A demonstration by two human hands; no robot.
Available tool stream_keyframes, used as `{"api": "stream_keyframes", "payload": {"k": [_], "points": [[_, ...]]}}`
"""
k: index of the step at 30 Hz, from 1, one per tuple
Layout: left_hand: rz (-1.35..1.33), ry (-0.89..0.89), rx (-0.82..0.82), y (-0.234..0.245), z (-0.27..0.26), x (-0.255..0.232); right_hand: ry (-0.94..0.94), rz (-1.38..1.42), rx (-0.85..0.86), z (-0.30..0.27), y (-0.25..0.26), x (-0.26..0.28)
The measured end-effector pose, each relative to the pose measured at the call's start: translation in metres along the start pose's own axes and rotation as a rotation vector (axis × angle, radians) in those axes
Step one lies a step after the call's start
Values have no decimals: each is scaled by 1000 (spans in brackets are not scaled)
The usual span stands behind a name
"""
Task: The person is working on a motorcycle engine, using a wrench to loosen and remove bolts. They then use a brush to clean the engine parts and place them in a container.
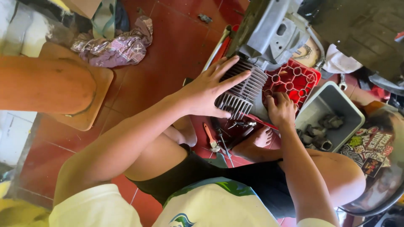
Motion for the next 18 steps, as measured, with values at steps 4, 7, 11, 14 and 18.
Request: {"api": "stream_keyframes", "payload": {"k": [4, 7, 11, 14, 18], "points": [[5, 39, 24, -3, -8, -6, 17, 14, -9, -2, -1, 2], [211, -50, -220, -2, -5, -24, -1, -1, 4, -1, -2, 2], [518, -72, -78, -17, 13, -32, -10, -14, 15, 4, -4, 0], [550, -151, -245, -28, 15, -31, 107, -52, -63, 6, -14, -27], [667, -114, -248, -31, 20, -29, 136, -94, -52, 19, -20, -35]]}}
Point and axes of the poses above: each hand's wrist, its own z-axis towards the middle knuckle, its own y-axis out of the back of the hand, x = y × z, the point moved 7 cm from there along z, towards the middle knuckle, and after that the axes turned 2 degrees about z, right-handed, at the moved point
